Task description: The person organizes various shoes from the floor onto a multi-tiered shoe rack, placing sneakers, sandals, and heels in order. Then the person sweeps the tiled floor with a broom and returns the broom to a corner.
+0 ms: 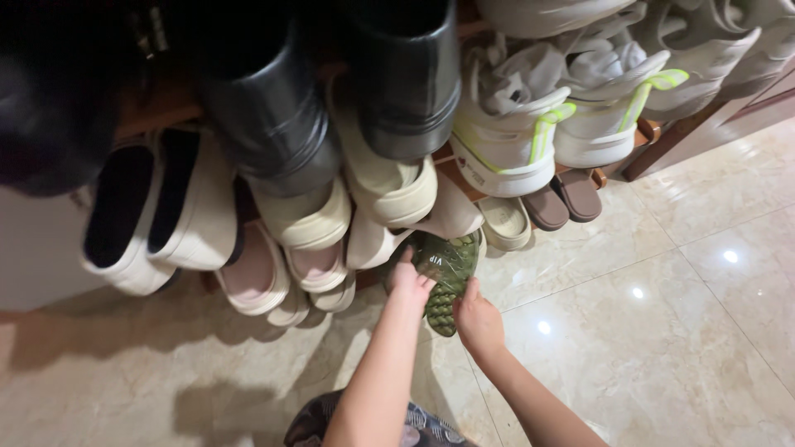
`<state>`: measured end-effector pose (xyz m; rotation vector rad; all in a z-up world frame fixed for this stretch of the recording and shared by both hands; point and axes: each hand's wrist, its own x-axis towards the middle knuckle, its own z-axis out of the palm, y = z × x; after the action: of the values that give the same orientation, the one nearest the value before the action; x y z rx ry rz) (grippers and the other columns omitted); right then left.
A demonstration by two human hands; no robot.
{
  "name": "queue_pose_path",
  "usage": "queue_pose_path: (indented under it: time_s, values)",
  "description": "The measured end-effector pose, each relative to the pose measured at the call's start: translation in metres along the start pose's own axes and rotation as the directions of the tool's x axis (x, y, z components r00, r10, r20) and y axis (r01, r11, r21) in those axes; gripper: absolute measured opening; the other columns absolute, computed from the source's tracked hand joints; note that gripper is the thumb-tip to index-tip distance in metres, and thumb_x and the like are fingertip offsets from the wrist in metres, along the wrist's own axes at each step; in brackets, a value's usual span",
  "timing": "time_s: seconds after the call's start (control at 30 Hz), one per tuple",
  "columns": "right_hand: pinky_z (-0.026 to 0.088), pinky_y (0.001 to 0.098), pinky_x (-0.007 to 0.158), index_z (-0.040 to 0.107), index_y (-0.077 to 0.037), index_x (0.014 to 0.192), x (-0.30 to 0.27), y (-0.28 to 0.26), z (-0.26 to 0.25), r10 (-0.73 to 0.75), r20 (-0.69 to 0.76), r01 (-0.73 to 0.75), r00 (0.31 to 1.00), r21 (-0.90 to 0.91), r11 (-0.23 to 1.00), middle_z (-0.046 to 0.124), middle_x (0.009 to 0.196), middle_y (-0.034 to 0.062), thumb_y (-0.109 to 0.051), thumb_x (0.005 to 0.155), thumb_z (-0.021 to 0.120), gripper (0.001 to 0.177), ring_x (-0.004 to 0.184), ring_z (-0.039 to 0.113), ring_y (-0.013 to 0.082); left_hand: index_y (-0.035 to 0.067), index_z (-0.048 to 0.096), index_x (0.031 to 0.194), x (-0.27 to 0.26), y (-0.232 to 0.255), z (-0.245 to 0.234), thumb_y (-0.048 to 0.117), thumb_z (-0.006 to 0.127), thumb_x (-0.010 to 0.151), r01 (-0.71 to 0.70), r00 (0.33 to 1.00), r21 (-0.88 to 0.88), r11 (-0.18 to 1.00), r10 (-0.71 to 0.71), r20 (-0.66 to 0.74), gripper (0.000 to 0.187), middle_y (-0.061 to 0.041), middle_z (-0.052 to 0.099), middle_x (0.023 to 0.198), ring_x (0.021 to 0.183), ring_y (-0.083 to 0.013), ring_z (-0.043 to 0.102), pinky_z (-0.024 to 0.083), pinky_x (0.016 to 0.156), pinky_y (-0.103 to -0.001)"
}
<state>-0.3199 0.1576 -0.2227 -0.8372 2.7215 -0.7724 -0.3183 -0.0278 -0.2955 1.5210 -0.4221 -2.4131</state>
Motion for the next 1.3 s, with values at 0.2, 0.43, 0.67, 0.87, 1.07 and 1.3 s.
queue_pose_path:
  time_s: [0.2, 0.43, 0.67, 0.87, 1.07, 1.3]
  values:
    - [0.053, 0.0542, 0.062, 0.043, -0.006, 0.107, -0.004, 0.015, -0.026, -0.053, -0.055, 0.056, 0.997, 0.054, 0.997, 0.069, 0.083, 0.0194, -0.014, 0.09, 0.061, 0.026, 0.071, 0.068, 0.0432, 0.024, 0.047, 0.145, 0.01, 0.043, -0.015, 0.055, 0.049, 0.101, -0.105, 0.995, 0.726, 0.68, 0.069, 0.079, 0.054, -0.018, 0.075, 0.11, 0.091, -0.0322, 0.072, 0.052, 0.091, -0.046]
    - [0.053, 0.0532, 0.063, 0.045, -0.01, 0.115, 0.012, 0.011, -0.042, -0.068, 0.091, 0.058, 0.994, 0.11, 0.992, 0.07, 0.081, 0.0181, -0.01, 0.088, 0.058, 0.03, 0.071, 0.068, 0.0416, 0.013, 0.054, 0.138, 0.063, 0.097, -0.029, 0.048, 0.059, 0.096, -0.58, 0.798, 0.723, 0.376, 0.443, 0.409, 0.054, -0.017, 0.076, 0.108, 0.09, -0.0311, 0.071, 0.052, 0.085, -0.043]
    - [0.051, 0.054, 0.089, 0.058, -0.007, 0.125, 0.14, -0.02, 0.047, -0.231, -0.057, 0.231, 0.971, -0.008, 0.973, 0.068, 0.116, 0.0235, -0.018, 0.099, 0.05, 0.028, 0.107, 0.064, 0.0431, 0.009, 0.059, 0.127, 0.025, 0.082, -0.08, 0.038, 0.065, 0.093, -0.645, 0.66, 0.732, 0.22, 0.643, 0.388, 0.046, -0.016, 0.076, 0.103, 0.088, -0.029, 0.071, 0.053, 0.083, -0.041]
    - [0.041, 0.0468, 0.107, 0.062, -0.007, 0.134, 0.193, -0.02, 0.118, -0.446, -0.4, 0.465, 0.801, -0.055, 0.884, 0.06, 0.139, 0.0187, -0.025, 0.093, 0.056, 0.045, 0.13, 0.054, 0.0383, 0.005, 0.063, 0.119, -0.067, 0.069, -0.083, 0.029, 0.071, 0.091, -0.65, 0.588, 0.753, 0.106, 0.698, 0.409, 0.038, -0.014, 0.076, 0.1, 0.087, -0.0273, 0.072, 0.053, 0.081, -0.04]
    - [0.047, 0.0429, 0.109, 0.056, -0.011, 0.14, 0.157, -0.021, 0.097, -0.308, 0.098, 0.322, 0.946, -0.374, 0.869, 0.057, 0.144, 0.0127, -0.018, 0.099, 0.057, 0.042, 0.131, 0.059, 0.0338, 0.007, 0.074, 0.104, -0.131, 0.046, -0.067, 0.027, 0.071, 0.093, -0.519, 0.688, 0.838, 0.169, 0.664, 0.292, 0.023, -0.011, 0.079, 0.085, 0.076, -0.0239, 0.073, 0.055, 0.075, -0.037]
    - [0.053, 0.0498, 0.093, 0.016, -0.016, 0.159, -0.015, -0.093, -0.102, -0.062, 0.239, 0.058, 0.969, 0.025, 0.998, 0.028, 0.155, 0.0211, -0.022, 0.091, 0.066, 0.084, 0.115, 0.059, 0.0459, 0.004, 0.063, 0.121, -0.28, 0.111, -0.103, 0.011, 0.075, 0.075, -0.695, 0.458, 0.714, 0.082, 0.816, 0.352, 0.049, -0.017, 0.056, 0.138, 0.111, -0.0246, 0.065, 0.061, 0.081, -0.034]
